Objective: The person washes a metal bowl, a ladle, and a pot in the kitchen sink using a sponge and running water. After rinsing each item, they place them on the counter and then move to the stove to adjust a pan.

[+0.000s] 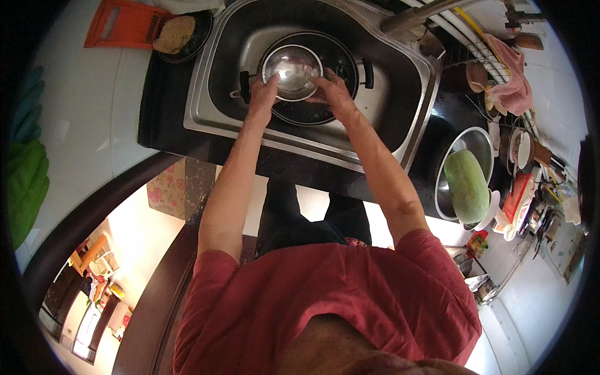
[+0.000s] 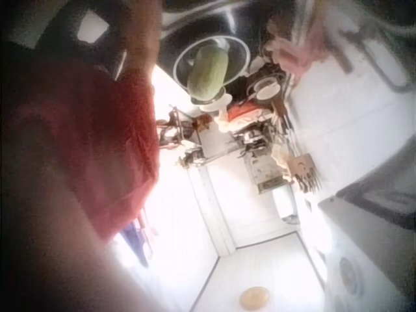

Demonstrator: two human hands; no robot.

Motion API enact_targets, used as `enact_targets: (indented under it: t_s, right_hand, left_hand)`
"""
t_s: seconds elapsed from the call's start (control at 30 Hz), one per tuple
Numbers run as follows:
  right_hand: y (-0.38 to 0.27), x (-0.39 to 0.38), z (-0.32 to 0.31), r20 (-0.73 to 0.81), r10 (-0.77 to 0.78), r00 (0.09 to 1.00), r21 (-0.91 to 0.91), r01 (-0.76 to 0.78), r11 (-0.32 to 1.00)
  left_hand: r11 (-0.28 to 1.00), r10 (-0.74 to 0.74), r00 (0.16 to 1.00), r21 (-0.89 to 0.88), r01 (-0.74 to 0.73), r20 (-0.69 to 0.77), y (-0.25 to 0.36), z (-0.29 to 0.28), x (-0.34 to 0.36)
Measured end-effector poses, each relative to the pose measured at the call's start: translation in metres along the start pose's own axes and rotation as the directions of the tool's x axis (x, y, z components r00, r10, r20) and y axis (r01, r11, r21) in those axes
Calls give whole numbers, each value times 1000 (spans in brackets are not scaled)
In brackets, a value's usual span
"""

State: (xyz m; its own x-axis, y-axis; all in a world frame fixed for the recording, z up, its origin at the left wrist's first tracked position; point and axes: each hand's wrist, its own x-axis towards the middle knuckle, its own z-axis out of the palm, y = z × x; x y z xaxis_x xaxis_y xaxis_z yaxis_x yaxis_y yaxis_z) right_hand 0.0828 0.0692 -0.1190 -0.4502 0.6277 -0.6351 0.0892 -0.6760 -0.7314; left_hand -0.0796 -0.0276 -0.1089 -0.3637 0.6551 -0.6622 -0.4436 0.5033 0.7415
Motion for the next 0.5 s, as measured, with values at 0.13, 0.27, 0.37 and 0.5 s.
enact_targets:
  t_s: [0.13,0.27,0.37,0.5]
  right_hand:
    - [6,44,-23,-48,-185,982,-507,135,851]
    - [25,90,-43,-78,-525,847,-920,142,366]
    - [45,104,-38,-238,-463,854,-902,-18,430]
    - [22,60,-22,140,-463,875,-818,365,444]
  left_hand:
    - [994,46,972,110,-21,-232,1,4,8]
    - [854,404,890,436,-284,-212,-14,-2,31]
    - [809,481,840,498,-314,-252,-14,10,35]
    - [845,435,851,461,-273,-295,-18,11,40]
